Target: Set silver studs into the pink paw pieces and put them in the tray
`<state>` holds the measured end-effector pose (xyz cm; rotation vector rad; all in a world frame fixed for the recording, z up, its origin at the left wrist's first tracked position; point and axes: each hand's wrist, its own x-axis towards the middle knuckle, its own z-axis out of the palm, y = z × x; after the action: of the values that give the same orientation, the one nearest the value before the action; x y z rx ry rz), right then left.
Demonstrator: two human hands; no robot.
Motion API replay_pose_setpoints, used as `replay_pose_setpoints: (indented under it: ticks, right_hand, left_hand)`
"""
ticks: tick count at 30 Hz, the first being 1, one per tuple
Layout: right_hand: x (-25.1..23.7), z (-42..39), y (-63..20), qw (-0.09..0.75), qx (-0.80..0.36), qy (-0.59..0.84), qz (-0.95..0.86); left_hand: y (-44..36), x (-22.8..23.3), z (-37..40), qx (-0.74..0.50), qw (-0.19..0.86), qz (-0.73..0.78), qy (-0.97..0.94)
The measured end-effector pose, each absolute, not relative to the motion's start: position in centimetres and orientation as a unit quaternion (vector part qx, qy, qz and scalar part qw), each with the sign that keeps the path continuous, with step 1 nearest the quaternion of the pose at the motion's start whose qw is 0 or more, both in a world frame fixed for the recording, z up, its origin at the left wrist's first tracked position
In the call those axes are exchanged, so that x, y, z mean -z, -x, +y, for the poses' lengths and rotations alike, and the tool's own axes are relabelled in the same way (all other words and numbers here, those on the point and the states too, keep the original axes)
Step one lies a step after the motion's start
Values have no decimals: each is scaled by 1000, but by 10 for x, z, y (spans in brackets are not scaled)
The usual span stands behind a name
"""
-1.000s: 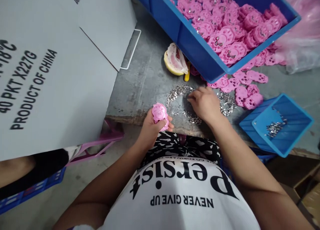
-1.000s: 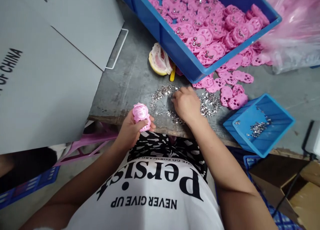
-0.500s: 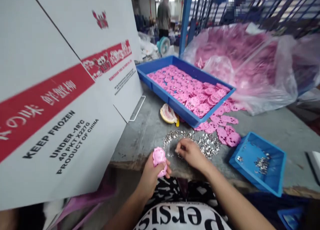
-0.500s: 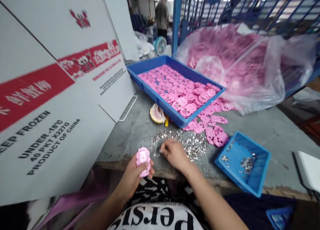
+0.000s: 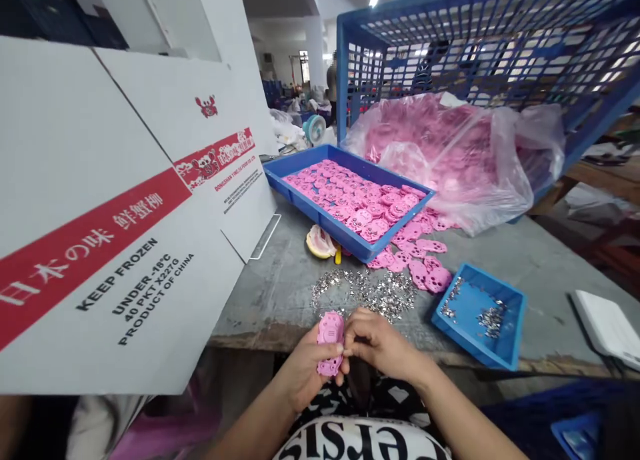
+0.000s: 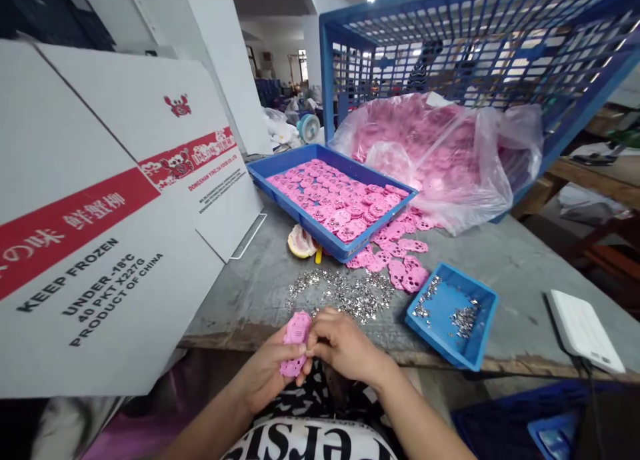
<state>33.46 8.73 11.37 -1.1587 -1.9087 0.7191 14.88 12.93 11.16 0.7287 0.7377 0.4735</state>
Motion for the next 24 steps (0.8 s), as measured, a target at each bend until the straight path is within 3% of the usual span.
replay_pose_setpoints:
  ticks: [5, 11, 16, 24]
  right_hand:
    - [-117, 77, -337, 418, -344, 445, -713]
    - [-100, 65, -322, 532, -420, 537, -502]
    - [-98, 63, -318, 571, -499, 529, -380]
    - [-93, 68, -320, 572, -449, 582, -363]
  left_hand:
    - [-155, -118, 123, -193, 854, 352, -332]
    - [-173, -124, 110, -354, 764, 398, -363]
    - [-190, -123, 105, -400, 731, 406, -376]
    - [-198, -105, 109, -435, 674, 440, -403]
